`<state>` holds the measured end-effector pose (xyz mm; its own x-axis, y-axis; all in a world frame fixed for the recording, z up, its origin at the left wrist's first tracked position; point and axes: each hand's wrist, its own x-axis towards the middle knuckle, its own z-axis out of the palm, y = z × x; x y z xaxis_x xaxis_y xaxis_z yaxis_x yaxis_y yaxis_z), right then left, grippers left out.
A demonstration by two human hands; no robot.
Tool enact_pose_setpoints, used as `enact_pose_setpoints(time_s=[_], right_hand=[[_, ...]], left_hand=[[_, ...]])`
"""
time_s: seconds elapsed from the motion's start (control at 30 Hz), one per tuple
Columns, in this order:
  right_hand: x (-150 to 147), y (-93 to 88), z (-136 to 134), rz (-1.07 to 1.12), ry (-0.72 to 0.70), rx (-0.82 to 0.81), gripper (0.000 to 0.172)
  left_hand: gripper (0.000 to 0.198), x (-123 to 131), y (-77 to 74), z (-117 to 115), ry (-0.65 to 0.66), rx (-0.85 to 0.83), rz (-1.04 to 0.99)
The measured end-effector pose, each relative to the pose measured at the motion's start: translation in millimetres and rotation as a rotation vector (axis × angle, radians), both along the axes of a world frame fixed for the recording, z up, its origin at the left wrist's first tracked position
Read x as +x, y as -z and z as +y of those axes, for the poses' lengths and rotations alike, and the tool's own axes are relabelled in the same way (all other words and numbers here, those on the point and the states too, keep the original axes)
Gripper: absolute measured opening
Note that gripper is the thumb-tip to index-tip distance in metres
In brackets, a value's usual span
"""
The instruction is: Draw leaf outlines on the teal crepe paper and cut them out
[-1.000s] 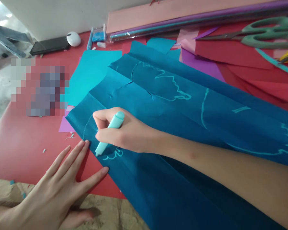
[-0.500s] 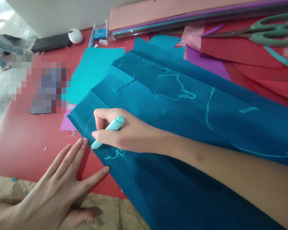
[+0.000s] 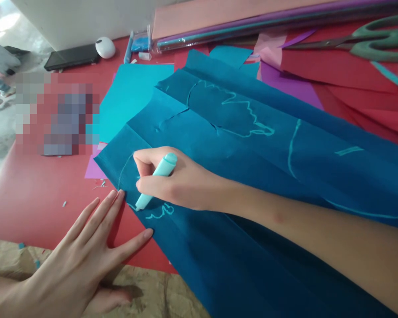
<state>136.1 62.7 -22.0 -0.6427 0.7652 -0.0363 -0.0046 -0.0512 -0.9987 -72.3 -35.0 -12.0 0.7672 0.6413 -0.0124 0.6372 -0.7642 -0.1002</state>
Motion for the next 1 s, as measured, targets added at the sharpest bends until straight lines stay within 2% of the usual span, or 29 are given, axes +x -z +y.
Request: enact_pose_setpoints(time_s=[0.37, 0.6, 0.77, 0.87, 0.93, 1.0], right_hand=[[-0.4, -1.0, -0.4, 0.003, 0.007, -0.003, 0.022], [0.5, -1.6, 1.2, 0.048, -0.003, -0.03, 0.023], [0.5, -2.4, 0.2, 0.015, 0.01, -0.007, 0.023], [0.8, -2.4, 0.0, 0.027, -0.001, -0.027, 0.024], [1.1, -1.4, 0.8, 0.093, 0.033, -0.07, 0.024], [1.2, 0.3, 2.7, 0.193, 0.127, -0.134, 0.025]], left_hand=[[0.095, 0.9, 0.1, 0.4, 0.001, -0.001, 0.014], [0.086, 0.5, 0.0, 0.1, -0.017, -0.024, -0.018], [0.095, 2.3, 0.3, -0.9, -0.038, -0.01, -0.043], [0.096, 1.7, -0.1, -0.6, -0.003, -0.016, -0.031], [0.098, 0.9, -0.9, -0.4, 0.012, -0.015, -0.013], [0.098, 0.7, -2.1, -0.3, 0.008, 0.002, 0.0]])
